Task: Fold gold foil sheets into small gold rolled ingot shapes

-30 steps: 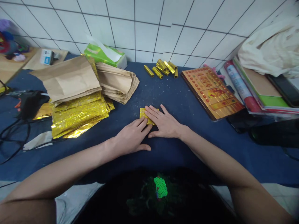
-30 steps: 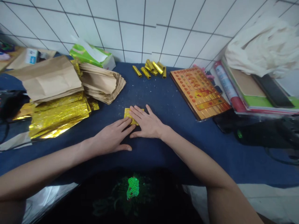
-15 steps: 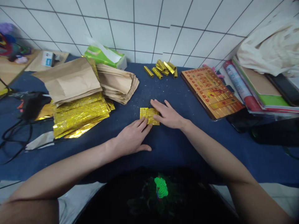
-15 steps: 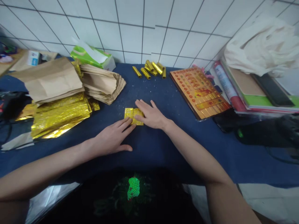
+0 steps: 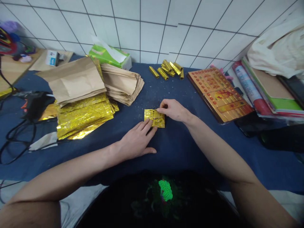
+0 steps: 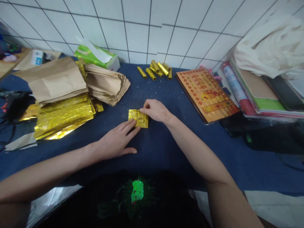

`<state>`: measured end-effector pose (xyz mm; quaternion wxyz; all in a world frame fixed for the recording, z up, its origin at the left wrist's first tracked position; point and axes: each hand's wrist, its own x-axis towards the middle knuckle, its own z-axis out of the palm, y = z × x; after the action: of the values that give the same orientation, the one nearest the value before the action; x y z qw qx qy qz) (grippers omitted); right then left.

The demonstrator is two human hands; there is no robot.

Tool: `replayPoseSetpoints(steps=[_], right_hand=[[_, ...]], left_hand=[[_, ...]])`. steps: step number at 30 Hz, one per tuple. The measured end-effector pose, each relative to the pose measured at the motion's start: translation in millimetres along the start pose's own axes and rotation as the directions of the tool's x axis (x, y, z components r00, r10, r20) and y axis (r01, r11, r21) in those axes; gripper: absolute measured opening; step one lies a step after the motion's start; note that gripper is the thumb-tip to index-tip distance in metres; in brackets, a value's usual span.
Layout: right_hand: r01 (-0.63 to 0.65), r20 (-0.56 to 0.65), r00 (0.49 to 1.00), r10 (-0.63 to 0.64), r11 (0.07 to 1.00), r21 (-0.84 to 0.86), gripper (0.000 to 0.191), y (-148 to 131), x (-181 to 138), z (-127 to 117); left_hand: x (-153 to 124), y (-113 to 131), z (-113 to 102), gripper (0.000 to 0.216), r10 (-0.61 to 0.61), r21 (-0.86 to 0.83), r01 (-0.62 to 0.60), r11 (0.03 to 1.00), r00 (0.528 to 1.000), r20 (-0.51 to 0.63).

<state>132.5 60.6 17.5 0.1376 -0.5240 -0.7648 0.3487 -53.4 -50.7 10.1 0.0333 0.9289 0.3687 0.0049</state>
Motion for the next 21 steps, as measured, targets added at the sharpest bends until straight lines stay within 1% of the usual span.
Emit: replayPoseSetpoints(steps=[2,4,5,6,7,8,9,10,11,12,13,14,16,18,19,21], right_hand=[[-0.026,0.063,0.998,0.019,0.992,0.122,0.013,1,1,2],[-0.069,0.122,0.991,0.045,0.977,0.201,0.013,1,1,5],[-0.075,0.131,0.99,0.046,0.97,0.229,0.013,1,1,6],[-0.07,0.123,0.992,0.039,0.964,0.258,0.012,1,1,7],[-0.057,0.104,0.994,0.028,0.956,0.289,0.012,1,0,7],[-0.043,0.084,0.996,0.016,0.946,0.322,0.012,1,-1,7],[-0.027,0.065,0.998,0.005,0.935,0.354,0.012,0,-3,7],[-0.01,0.053,0.999,-0.01,0.926,0.377,0.013,0,-6,7],[0.008,0.048,0.998,-0.029,0.918,0.397,0.014,-1,-9,8],[0.025,0.049,0.998,-0.05,0.908,0.418,0.015,-2,-12,9],[0.041,0.055,0.996,-0.072,0.898,0.438,0.016,-4,-16,10],[0.057,0.058,0.994,-0.093,0.888,0.456,0.016,-6,-19,12],[0.076,0.042,0.993,-0.11,0.873,0.481,0.017,-10,-26,18],[0.105,-0.029,0.994,-0.104,0.873,0.476,0.017,-15,-32,24],[0.123,-0.071,0.992,-0.101,0.875,0.468,0.018,-16,-35,27],[0.144,-0.111,0.988,-0.103,0.87,0.471,0.019,-19,-39,31]], left_hand=[[0,0,1,0.081,0.002,-0.021,-0.003,1.0,1.0,-0.018],[-1,0,1,0.078,0.003,-0.061,-0.006,0.998,0.999,-0.045],[-1,0,1,0.075,-0.009,-0.102,0.002,0.995,0.997,-0.071],[0,-1,1,0.07,-0.044,-0.16,0.025,0.987,0.993,-0.112],[0,-3,0,0.065,-0.105,-0.23,0.064,0.971,0.98,-0.169],[1,-6,0,0.06,-0.192,-0.312,0.113,0.943,0.952,-0.237],[2,-9,0,0.056,-0.3,-0.406,0.163,0.899,0.906,-0.3],[3,-12,0,0.053,-0.408,-0.501,0.2,0.842,0.844,-0.349],[4,-16,0,0.052,-0.506,-0.601,0.219,0.769,0.784,-0.361],[6,-19,1,0.052,-0.583,-0.708,0.221,0.67,0.747,-0.319],[7,-21,3,0.051,-0.633,-0.804,0.216,0.553,0.737,-0.238],[9,-22,4,0.048,-0.649,-0.874,0.215,0.436,0.748,-0.14],[12,-22,6,0.042,-0.605,-0.952,0.206,0.226,0.796,0.029],[13,-20,7,0.038,-0.545,-0.978,0.185,0.097,0.832,0.104],[14,-19,7,0.037,-0.532,-0.983,0.173,0.058,0.839,0.116],[14,-17,6,0.035,-0.522,-0.984,0.175,0.027,0.842,0.136]])
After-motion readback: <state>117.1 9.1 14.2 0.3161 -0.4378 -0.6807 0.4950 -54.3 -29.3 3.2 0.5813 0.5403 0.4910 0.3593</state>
